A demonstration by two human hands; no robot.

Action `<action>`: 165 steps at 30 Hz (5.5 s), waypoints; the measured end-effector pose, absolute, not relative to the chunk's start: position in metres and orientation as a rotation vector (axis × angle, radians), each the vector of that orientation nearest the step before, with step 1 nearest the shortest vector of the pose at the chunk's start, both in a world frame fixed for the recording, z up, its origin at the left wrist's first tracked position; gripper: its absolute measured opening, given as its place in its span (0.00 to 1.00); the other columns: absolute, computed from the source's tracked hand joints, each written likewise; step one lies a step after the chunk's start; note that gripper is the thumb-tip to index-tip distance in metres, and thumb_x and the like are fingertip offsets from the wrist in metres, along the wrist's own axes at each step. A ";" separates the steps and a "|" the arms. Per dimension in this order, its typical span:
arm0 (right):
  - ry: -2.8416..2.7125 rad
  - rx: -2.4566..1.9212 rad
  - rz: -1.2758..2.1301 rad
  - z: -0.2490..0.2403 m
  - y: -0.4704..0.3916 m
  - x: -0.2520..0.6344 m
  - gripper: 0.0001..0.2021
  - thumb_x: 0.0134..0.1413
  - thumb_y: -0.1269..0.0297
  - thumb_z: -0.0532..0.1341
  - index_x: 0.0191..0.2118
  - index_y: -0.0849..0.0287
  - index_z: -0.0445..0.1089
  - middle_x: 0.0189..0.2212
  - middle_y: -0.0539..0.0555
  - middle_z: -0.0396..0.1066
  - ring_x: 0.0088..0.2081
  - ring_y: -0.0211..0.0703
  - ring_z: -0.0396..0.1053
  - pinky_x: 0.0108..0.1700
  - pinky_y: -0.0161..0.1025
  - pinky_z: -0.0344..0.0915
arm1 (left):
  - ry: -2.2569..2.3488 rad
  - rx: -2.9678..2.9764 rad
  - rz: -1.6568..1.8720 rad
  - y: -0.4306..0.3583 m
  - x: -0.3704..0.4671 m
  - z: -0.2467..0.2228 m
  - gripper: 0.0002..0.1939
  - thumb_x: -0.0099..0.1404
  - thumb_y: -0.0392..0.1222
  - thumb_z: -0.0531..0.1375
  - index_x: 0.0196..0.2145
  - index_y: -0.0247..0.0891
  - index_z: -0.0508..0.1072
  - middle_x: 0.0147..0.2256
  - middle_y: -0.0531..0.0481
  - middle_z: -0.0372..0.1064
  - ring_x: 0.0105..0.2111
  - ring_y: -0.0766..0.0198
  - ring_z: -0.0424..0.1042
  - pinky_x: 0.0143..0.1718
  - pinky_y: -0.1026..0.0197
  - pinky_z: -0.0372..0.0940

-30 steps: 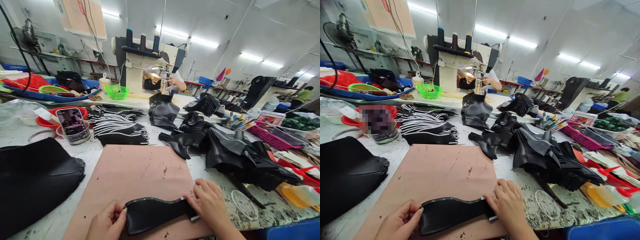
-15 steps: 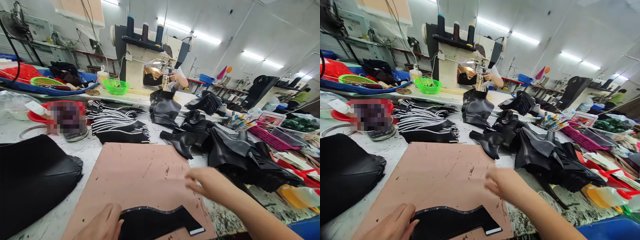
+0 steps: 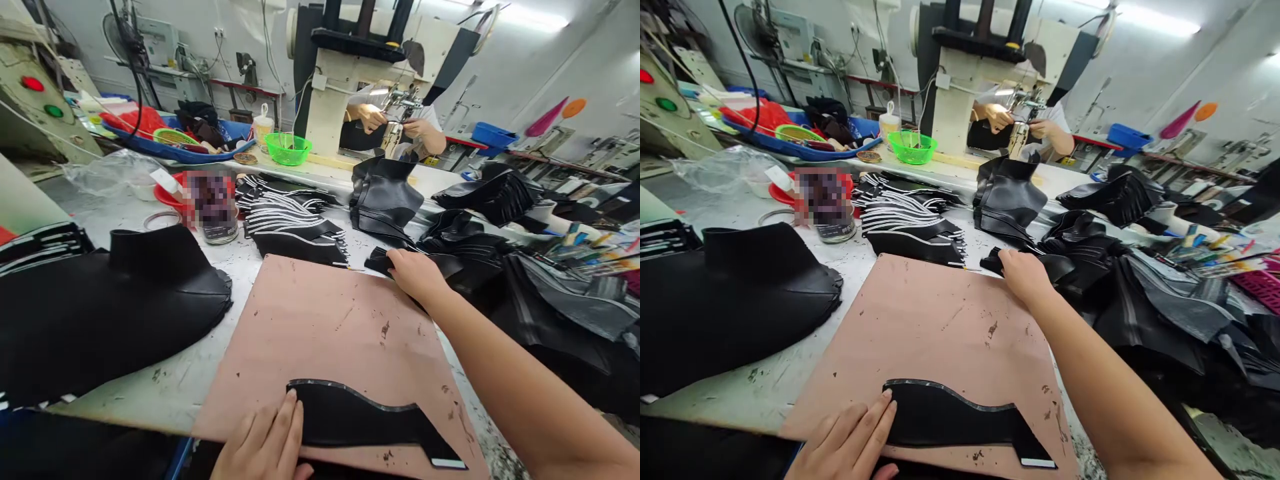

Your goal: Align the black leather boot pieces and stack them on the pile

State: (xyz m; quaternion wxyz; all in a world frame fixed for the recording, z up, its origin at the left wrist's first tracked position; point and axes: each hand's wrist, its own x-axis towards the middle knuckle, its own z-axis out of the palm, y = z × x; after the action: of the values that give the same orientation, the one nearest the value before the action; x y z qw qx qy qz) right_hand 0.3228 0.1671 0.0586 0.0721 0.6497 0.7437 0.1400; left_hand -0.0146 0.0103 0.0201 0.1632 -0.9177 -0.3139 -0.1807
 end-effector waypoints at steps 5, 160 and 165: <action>2.454 1.681 0.327 0.074 0.136 0.281 0.09 0.56 0.76 0.53 0.39 0.63 0.69 0.41 0.61 0.69 0.41 0.49 0.66 0.41 0.40 0.56 | -1.217 -2.614 -0.643 -0.001 -0.007 0.003 0.15 0.63 0.46 0.52 0.41 0.41 0.75 0.42 0.49 0.76 0.36 0.61 0.70 0.41 0.59 0.54; 1.906 2.305 -2.090 0.027 0.038 0.296 0.30 0.47 0.74 0.59 0.57 0.53 0.54 0.24 0.44 0.63 0.27 0.38 0.65 0.29 0.35 0.60 | -1.098 -2.916 -0.054 0.026 0.050 0.029 0.43 0.43 0.68 0.62 0.54 0.43 0.67 0.49 0.40 0.71 0.46 0.46 0.70 0.43 0.51 0.68; 1.980 2.339 -1.877 0.032 0.041 0.295 0.29 0.46 0.78 0.58 0.56 0.54 0.55 0.21 0.42 0.61 0.25 0.36 0.62 0.27 0.33 0.57 | -1.064 -2.945 0.006 0.025 0.066 0.030 0.43 0.46 0.70 0.59 0.54 0.41 0.67 0.50 0.37 0.69 0.48 0.44 0.69 0.45 0.47 0.67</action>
State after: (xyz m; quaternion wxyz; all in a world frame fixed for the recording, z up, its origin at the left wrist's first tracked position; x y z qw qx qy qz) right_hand 0.2945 0.0406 0.0317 -0.2242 0.6343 0.5370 -0.5089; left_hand 0.0659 0.0251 0.0304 0.0054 -0.9405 -0.3398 0.0021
